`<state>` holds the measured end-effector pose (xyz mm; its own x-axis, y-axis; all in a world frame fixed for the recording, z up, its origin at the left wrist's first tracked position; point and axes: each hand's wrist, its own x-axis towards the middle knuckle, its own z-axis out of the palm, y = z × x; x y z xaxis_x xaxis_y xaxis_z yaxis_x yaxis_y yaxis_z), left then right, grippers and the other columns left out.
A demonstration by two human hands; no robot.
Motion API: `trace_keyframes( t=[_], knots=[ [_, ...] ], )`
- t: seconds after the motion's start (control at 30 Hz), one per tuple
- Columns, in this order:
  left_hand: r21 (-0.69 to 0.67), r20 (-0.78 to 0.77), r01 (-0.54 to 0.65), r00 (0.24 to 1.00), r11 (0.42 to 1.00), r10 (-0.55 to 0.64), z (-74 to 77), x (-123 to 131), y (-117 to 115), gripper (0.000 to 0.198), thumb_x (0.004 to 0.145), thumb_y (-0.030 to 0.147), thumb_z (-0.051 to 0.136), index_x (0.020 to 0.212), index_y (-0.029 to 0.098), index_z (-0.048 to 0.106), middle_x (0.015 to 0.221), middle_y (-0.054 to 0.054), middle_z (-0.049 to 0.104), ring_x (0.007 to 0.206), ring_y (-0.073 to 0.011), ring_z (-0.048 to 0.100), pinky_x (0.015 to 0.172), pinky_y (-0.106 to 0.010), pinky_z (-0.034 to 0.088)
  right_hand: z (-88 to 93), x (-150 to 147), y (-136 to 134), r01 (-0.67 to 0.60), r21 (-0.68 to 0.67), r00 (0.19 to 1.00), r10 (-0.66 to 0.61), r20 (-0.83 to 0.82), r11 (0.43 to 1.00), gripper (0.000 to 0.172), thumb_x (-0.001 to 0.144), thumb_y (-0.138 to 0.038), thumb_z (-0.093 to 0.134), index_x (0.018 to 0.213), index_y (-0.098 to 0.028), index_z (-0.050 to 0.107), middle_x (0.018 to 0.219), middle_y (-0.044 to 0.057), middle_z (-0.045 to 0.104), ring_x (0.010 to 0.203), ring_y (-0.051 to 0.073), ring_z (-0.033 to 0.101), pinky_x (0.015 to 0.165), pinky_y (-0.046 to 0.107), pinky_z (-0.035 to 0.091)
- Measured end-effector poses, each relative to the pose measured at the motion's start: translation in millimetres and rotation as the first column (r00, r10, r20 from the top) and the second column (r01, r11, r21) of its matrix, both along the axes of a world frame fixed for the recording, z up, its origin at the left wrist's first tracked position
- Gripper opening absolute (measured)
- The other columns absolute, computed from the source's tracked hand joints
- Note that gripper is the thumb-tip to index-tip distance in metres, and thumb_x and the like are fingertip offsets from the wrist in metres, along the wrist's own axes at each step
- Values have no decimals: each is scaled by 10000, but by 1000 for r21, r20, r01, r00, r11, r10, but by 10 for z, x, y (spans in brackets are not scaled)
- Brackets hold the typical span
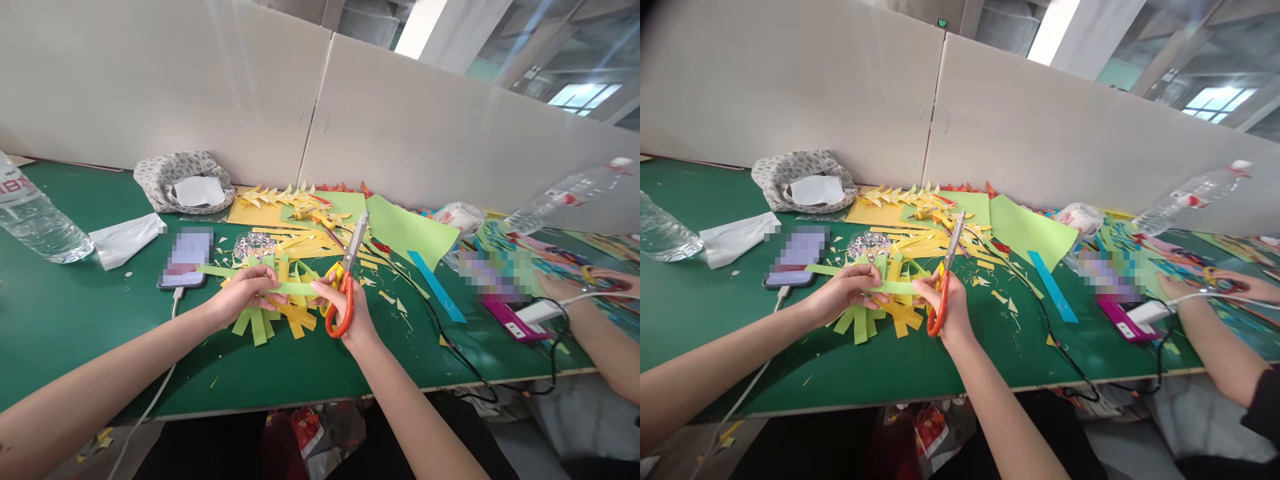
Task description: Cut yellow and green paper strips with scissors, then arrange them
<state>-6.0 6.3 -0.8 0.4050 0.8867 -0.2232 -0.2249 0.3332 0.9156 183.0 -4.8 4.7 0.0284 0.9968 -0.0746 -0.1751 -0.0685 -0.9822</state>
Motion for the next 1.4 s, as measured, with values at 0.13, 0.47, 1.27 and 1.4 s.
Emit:
trace_keyframes(
  t=[0.13, 0.47, 1.27, 1.4],
  knots=[
    [15, -11, -55, 998, 998, 55, -17, 0, 6, 93, 709, 200, 613, 699, 155, 533, 630, -26, 647, 669, -163, 654, 588, -236, 500, 13, 27, -2, -56, -16, 998, 57, 38, 998, 384, 520, -257, 745, 709, -196, 416, 664, -50, 549, 637, 113, 554, 560, 250, 503],
    [25, -26, -94, 995, 995, 94, -61, 27, 14, 179, 651, 256, 705, 773, 151, 625, 757, 0, 651, 726, -113, 634, 664, -207, 504, -76, -124, -73, -63, 31, 995, 60, 74, 998, 353, 552, -240, 720, 721, -201, 412, 678, -33, 586, 632, 117, 565, 610, 269, 492],
    [72, -11, -162, 987, 984, 163, -106, -7, 60, 135, 654, 262, 694, 704, 158, 625, 705, -8, 664, 727, -119, 628, 720, -241, 491, -24, 97, -53, -368, 225, 106, -200, 974, 902, 373, 688, -517, 517, 855, -209, 391, 833, 42, 540, 726, 189, 539, 523, 266, 348],
    [104, 24, -224, 975, 969, 222, -112, -18, 62, 124, 656, 222, 686, 707, 158, 593, 692, 2, 656, 717, -123, 630, 715, -254, 497, -4, 92, -62, -367, 218, 111, -190, 975, 904, 384, 684, -519, 525, 875, -208, 405, 848, 48, 547, 735, 194, 543, 527, 268, 349]
  ],
)
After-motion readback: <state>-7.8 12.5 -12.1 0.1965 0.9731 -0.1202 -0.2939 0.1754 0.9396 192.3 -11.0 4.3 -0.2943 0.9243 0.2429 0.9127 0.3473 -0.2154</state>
